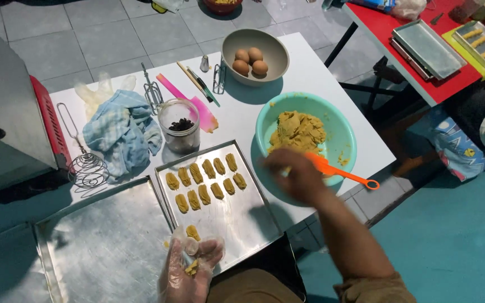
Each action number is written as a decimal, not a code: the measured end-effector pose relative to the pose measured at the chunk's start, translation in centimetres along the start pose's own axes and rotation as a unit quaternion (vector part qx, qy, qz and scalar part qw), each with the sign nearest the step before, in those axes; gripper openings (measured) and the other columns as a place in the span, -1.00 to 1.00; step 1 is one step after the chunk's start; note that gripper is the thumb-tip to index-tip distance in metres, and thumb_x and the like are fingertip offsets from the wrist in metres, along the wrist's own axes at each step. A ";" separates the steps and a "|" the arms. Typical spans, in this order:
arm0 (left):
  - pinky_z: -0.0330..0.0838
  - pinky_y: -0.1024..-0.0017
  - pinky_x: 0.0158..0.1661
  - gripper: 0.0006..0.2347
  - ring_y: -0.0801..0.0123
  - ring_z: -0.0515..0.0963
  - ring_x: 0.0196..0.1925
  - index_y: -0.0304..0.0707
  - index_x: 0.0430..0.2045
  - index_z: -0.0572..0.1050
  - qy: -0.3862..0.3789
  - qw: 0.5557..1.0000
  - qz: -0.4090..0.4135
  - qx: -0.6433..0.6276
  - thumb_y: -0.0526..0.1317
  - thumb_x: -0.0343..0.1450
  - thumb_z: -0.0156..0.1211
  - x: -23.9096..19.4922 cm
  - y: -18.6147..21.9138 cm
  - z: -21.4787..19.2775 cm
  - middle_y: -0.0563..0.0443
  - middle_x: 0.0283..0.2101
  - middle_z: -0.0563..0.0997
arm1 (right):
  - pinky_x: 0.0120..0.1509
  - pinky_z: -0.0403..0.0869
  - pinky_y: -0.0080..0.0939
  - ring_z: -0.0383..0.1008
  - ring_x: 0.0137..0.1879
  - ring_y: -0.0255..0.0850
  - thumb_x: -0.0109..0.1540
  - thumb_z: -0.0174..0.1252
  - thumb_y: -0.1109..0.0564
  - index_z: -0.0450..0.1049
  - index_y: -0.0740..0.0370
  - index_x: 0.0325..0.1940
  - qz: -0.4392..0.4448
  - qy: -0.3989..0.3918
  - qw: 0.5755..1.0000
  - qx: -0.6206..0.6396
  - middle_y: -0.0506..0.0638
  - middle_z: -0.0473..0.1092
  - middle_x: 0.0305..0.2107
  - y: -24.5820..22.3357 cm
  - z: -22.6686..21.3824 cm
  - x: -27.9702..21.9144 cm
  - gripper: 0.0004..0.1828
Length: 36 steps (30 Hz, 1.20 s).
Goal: The person fills a piping bag with yellow dough from a bowl and pipes small, ridged shapes onto a metal baking tray. They repeatedly scoop dough, load the bag, and pipe rows of uniform pieces onto the tray.
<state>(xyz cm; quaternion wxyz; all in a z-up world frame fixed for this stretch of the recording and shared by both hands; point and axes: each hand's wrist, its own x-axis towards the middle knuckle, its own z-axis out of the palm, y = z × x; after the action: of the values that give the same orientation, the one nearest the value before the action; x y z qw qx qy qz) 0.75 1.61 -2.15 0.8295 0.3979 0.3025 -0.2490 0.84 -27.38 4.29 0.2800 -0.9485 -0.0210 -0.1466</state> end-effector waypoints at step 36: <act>0.55 -0.27 0.03 -0.63 -0.60 0.66 -0.20 -0.63 -0.43 0.35 0.047 0.996 -0.069 -0.011 -0.14 0.59 -0.16 1.4 -1.6 -2.1 -0.79 -0.27 0.62 | 0.60 -0.16 0.57 -0.11 0.68 -0.14 0.13 0.41 -0.36 0.30 0.05 0.43 0.140 -0.531 0.705 -0.449 -0.12 0.38 0.27 7.6 0.9 11.9 -0.08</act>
<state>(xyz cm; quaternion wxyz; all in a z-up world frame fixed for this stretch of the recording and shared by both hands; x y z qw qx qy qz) 0.03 2.16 -5.05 0.7995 0.3781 0.3704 -0.2839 13.35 -33.81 2.98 -0.2189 -0.8753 0.0351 0.4298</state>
